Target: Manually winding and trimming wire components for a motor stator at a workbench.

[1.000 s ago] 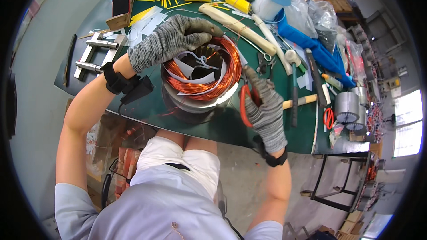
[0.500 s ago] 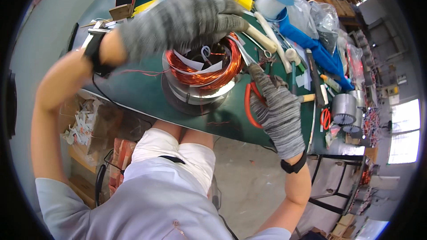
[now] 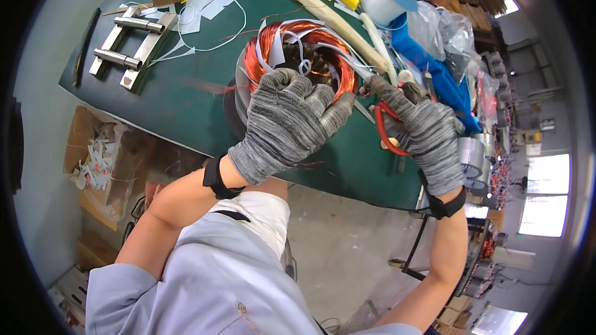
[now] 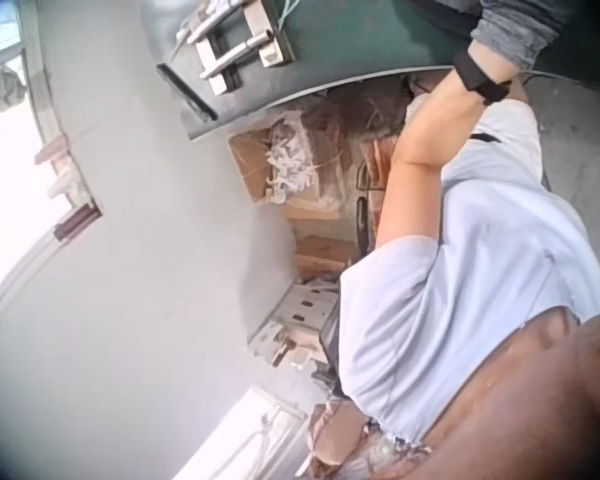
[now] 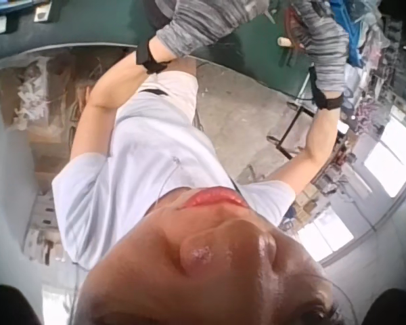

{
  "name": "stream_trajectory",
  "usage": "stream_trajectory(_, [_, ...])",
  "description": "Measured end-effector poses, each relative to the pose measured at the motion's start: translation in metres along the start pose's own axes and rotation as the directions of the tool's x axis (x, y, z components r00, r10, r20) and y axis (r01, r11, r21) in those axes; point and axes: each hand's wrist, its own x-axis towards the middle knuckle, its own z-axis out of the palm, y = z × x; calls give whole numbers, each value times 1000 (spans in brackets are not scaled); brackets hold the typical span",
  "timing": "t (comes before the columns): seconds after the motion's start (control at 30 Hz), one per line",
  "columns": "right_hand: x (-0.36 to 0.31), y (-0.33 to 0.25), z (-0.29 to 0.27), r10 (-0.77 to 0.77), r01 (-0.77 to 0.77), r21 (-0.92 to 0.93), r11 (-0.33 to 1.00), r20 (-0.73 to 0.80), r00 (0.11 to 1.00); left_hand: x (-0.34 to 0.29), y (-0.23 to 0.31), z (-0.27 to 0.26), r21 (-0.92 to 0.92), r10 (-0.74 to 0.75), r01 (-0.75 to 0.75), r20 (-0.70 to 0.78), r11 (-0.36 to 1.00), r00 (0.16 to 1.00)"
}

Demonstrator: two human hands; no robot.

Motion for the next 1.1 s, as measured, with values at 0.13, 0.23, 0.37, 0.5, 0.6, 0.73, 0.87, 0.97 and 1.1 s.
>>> stream_trajectory(0.13, [15,-3,-26,-128,137,-190,972,60,990,-1,-6,-3,-39,77,-77,17,996,997])
stream_trajectory(0.23, [29,-7,-48,-121,244,-362,900,330,936,-4,-13,-5,-99,107,-105,10,989,994])
stream_trajectory(0.37, [66,-42,-69,-32,305,-464,832,509,860,-9,-22,-3,-139,108,-103,29,985,994])
stream_trajectory(0.5, [70,-69,-74,80,330,-612,718,545,835,-3,-17,-9,-169,111,-103,41,980,993])
stream_trajectory(0.6, [79,-74,-70,131,332,-610,719,589,798,-1,-19,-9,-154,142,-131,61,979,988])
stream_trajectory(0.73, [87,-73,-61,204,256,-565,784,624,754,-3,-18,-8,-89,150,-146,51,985,987])
stream_trajectory(0.87, [78,-60,-49,276,99,-493,865,630,726,2,-23,-17,-127,117,-104,100,986,988])
stream_trajectory(0.97, [38,-37,-28,187,-173,-71,982,420,888,7,-47,-33,-260,20,7,102,966,995])
stream_trajectory(1.1, [-39,-27,36,521,-179,750,637,-247,817,14,-50,-28,-180,204,-180,126,967,971])
